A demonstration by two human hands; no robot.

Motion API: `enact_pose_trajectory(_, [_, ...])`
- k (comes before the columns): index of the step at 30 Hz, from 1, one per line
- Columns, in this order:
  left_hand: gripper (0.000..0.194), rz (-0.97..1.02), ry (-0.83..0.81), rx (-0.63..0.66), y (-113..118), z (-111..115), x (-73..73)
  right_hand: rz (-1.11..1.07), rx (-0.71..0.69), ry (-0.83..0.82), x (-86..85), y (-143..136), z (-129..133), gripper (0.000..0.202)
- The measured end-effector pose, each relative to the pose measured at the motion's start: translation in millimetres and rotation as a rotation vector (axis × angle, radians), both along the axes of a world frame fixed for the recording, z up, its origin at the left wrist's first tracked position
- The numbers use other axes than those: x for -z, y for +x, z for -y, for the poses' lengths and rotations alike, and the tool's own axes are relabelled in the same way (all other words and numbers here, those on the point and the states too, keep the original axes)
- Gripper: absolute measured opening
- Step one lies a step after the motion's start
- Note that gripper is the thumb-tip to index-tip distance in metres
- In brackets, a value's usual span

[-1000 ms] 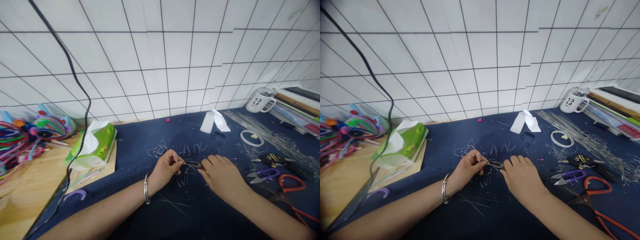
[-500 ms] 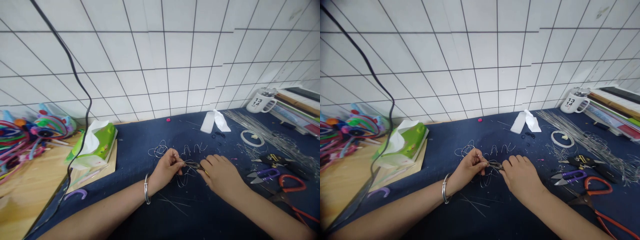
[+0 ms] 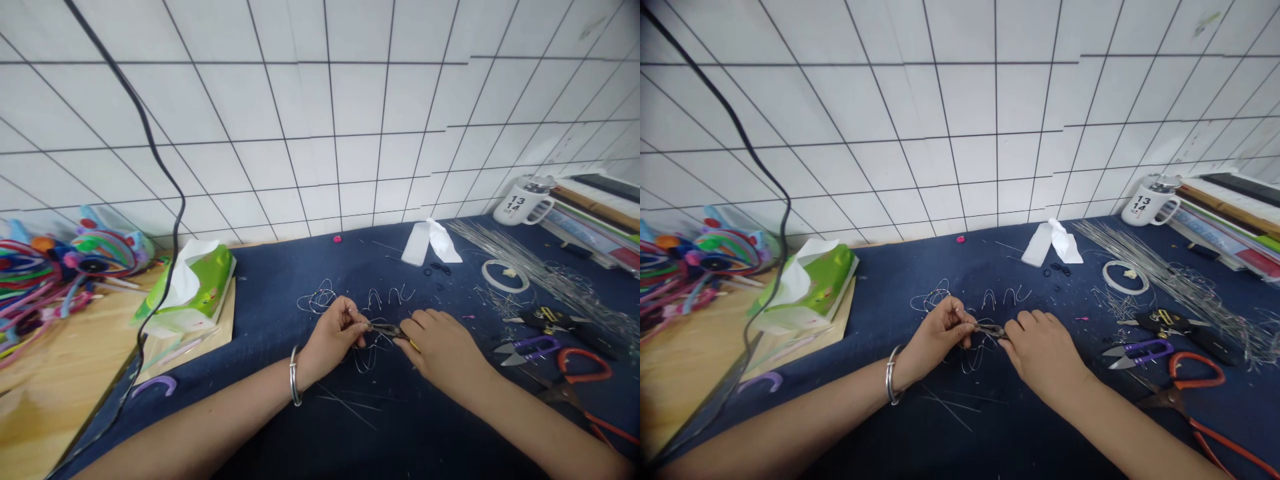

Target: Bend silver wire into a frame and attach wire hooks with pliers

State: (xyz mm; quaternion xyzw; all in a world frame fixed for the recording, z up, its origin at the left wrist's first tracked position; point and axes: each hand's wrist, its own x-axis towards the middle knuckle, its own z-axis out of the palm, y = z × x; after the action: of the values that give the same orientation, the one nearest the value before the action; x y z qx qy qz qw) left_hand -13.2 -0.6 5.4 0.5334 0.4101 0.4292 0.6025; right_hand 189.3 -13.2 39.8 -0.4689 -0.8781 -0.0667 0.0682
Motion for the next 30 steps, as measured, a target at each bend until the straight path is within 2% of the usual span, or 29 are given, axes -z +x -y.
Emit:
enact_pose_trajectory(9, [0.018,0.013,0.009,-0.007,-1,0,0.1,-0.005,-0.021,-0.009,1.2,0,0,0.016])
enact_pose_trajectory(15, [0.018,0.020,-0.003,0.031,-2,-2,-2.9,-0.005,-0.024,-0.055,0.5,-1,-1,0.015])
enact_pose_trajectory(24, [0.018,0.047,0.005,0.063,-7,-6,-2.9,-0.037,-0.057,-0.009,5.2,-2,-4,0.017])
enact_pose_trajectory(30, [0.019,0.084,0.005,0.042,-7,-6,-4.1,-0.043,-0.030,-0.010,11.1,-3,-4,0.016])
